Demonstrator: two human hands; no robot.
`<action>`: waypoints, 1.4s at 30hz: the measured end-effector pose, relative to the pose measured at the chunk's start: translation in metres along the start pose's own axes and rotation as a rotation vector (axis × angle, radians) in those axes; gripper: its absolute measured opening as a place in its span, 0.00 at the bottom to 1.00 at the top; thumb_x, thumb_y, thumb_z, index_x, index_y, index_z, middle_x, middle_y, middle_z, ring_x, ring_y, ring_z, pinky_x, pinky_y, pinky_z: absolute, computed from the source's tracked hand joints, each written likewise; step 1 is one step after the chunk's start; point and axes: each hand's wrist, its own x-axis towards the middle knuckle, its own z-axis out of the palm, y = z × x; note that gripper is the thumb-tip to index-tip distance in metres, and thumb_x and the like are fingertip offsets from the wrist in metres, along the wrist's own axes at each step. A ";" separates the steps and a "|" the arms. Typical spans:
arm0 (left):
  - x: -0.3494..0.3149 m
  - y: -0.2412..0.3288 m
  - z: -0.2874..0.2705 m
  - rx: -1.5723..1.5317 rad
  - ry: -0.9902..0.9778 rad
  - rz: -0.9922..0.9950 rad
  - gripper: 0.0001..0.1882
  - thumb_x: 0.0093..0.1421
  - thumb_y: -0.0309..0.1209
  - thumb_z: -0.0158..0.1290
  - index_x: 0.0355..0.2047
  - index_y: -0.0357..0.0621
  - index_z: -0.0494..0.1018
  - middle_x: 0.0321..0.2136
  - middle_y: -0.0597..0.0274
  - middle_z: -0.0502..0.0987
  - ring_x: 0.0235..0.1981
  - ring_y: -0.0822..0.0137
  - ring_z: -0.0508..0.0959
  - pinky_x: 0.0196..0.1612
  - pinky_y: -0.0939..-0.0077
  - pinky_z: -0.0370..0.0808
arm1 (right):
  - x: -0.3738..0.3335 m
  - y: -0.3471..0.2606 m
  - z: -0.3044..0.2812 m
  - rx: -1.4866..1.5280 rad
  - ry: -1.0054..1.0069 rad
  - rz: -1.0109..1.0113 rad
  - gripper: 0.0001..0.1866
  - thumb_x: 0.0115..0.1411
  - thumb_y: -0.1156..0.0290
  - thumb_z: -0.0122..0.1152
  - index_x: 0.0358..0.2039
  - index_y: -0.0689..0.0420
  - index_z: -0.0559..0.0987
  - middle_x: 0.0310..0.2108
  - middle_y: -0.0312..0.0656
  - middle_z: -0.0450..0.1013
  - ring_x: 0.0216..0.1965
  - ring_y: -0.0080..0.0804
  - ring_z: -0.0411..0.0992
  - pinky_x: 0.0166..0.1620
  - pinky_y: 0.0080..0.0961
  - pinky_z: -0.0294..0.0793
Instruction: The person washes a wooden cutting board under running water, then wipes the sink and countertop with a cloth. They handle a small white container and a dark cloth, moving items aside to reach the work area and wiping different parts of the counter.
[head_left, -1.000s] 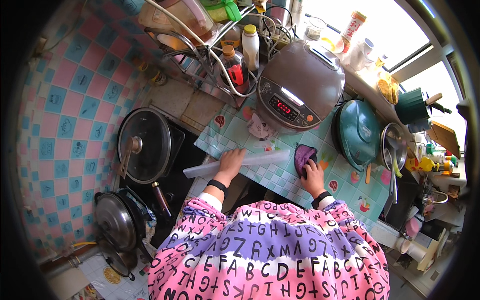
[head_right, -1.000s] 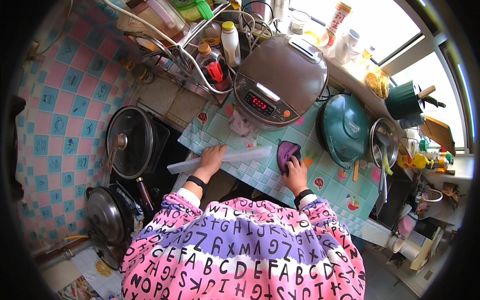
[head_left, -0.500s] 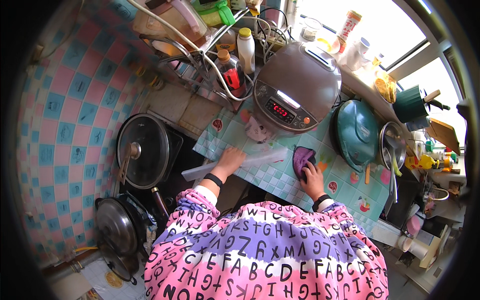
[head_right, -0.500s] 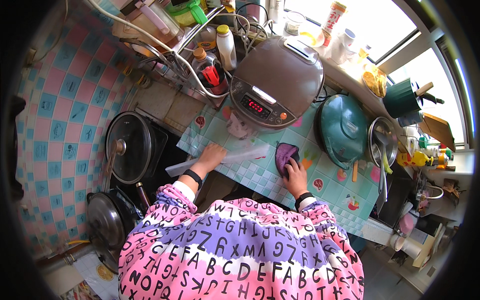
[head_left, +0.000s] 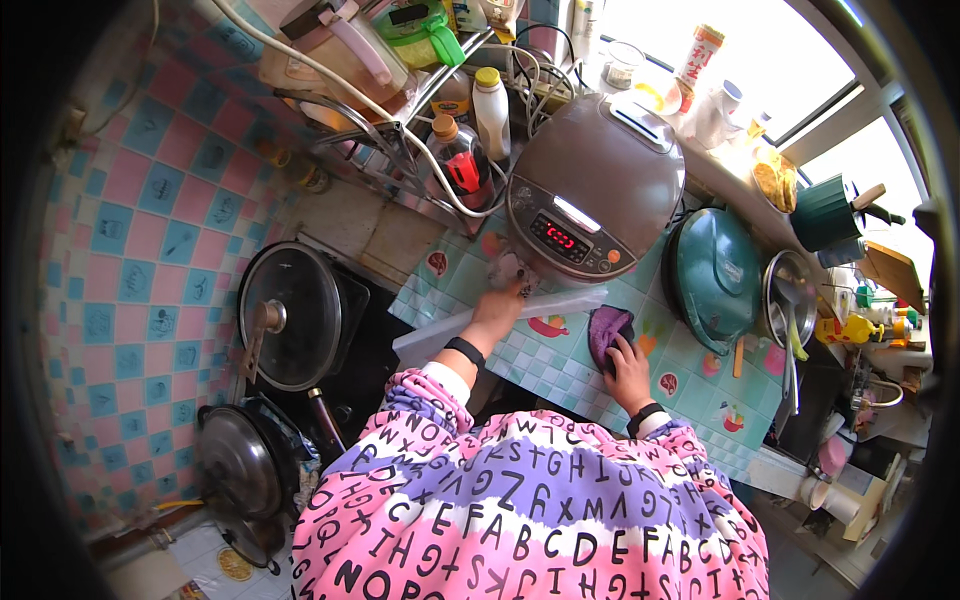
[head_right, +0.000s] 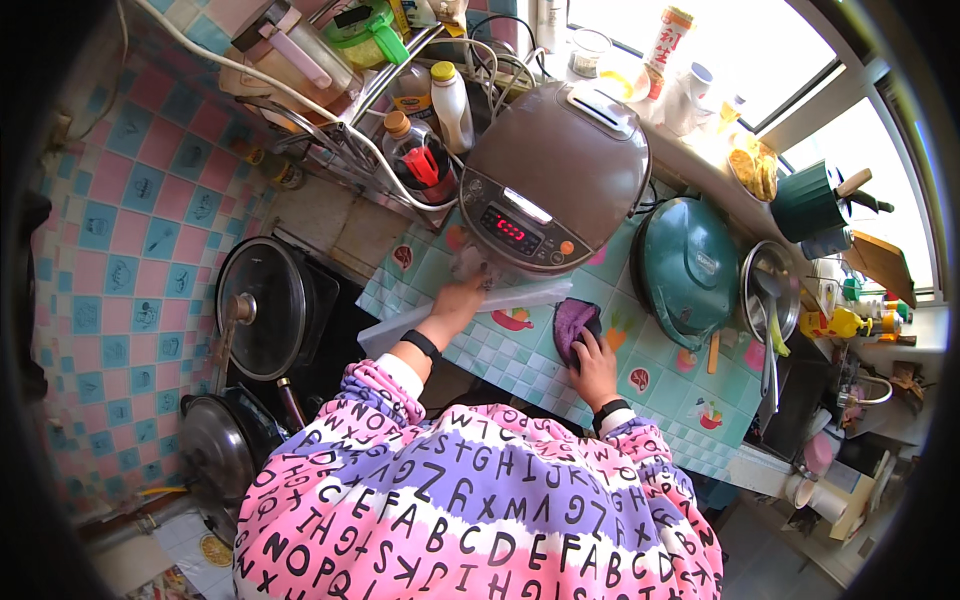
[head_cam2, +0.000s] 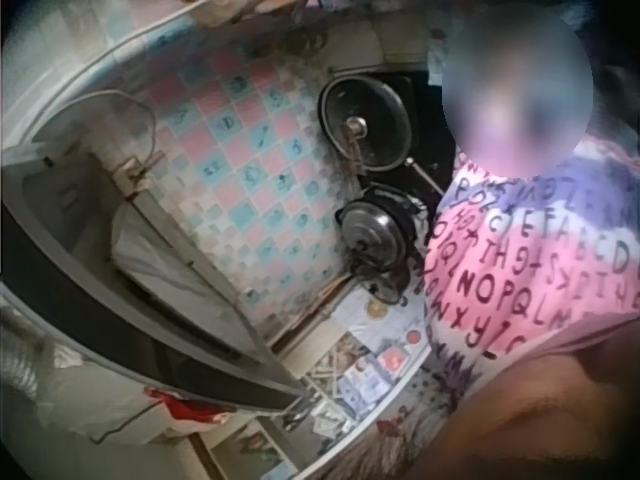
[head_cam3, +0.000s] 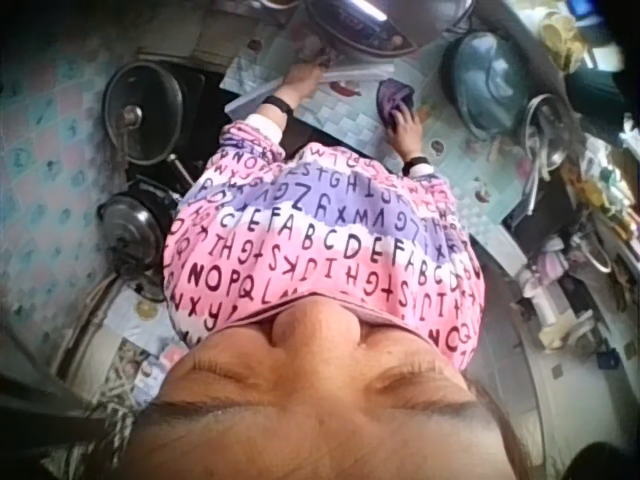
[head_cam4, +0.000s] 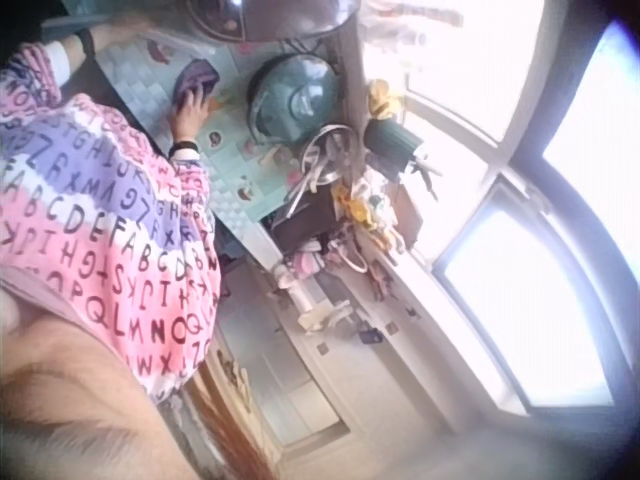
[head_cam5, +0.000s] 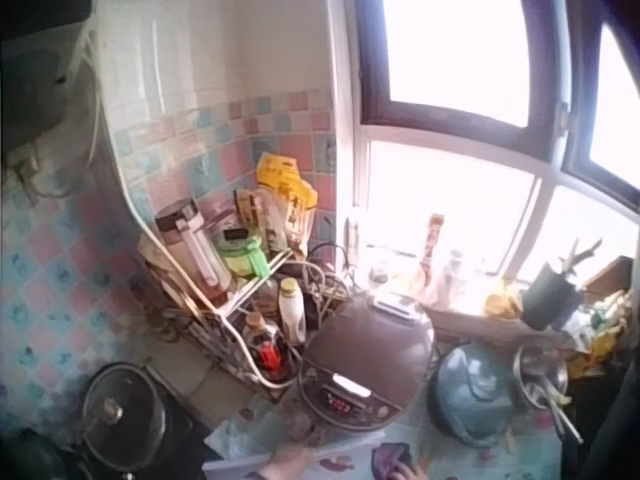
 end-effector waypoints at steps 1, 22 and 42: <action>-0.001 -0.002 0.000 -0.126 -0.019 -0.111 0.11 0.55 0.26 0.49 0.39 0.43 0.76 0.44 0.47 0.78 0.30 0.50 0.81 0.33 0.52 0.77 | 0.000 -0.001 -0.002 -0.027 0.003 -0.010 0.25 0.42 0.72 0.67 0.45 0.51 0.77 0.61 0.41 0.64 0.59 0.52 0.63 0.58 0.46 0.66; -0.140 -0.016 -0.168 0.240 0.468 -0.439 0.12 0.55 0.24 0.55 0.40 0.46 0.79 0.42 0.55 0.76 0.39 0.46 0.79 0.39 0.55 0.76 | 0.178 -0.192 0.095 0.200 -0.060 -0.427 0.25 0.52 0.61 0.64 0.53 0.48 0.75 0.65 0.40 0.61 0.67 0.44 0.56 0.60 0.44 0.62; -0.098 0.000 -0.154 0.213 0.473 -0.200 0.15 0.52 0.20 0.54 0.42 0.39 0.78 0.47 0.46 0.76 0.45 0.42 0.77 0.47 0.57 0.75 | 0.061 -0.017 0.042 -0.042 0.378 0.161 0.16 0.54 0.70 0.55 0.44 0.56 0.77 0.47 0.42 0.73 0.44 0.43 0.73 0.39 0.42 0.73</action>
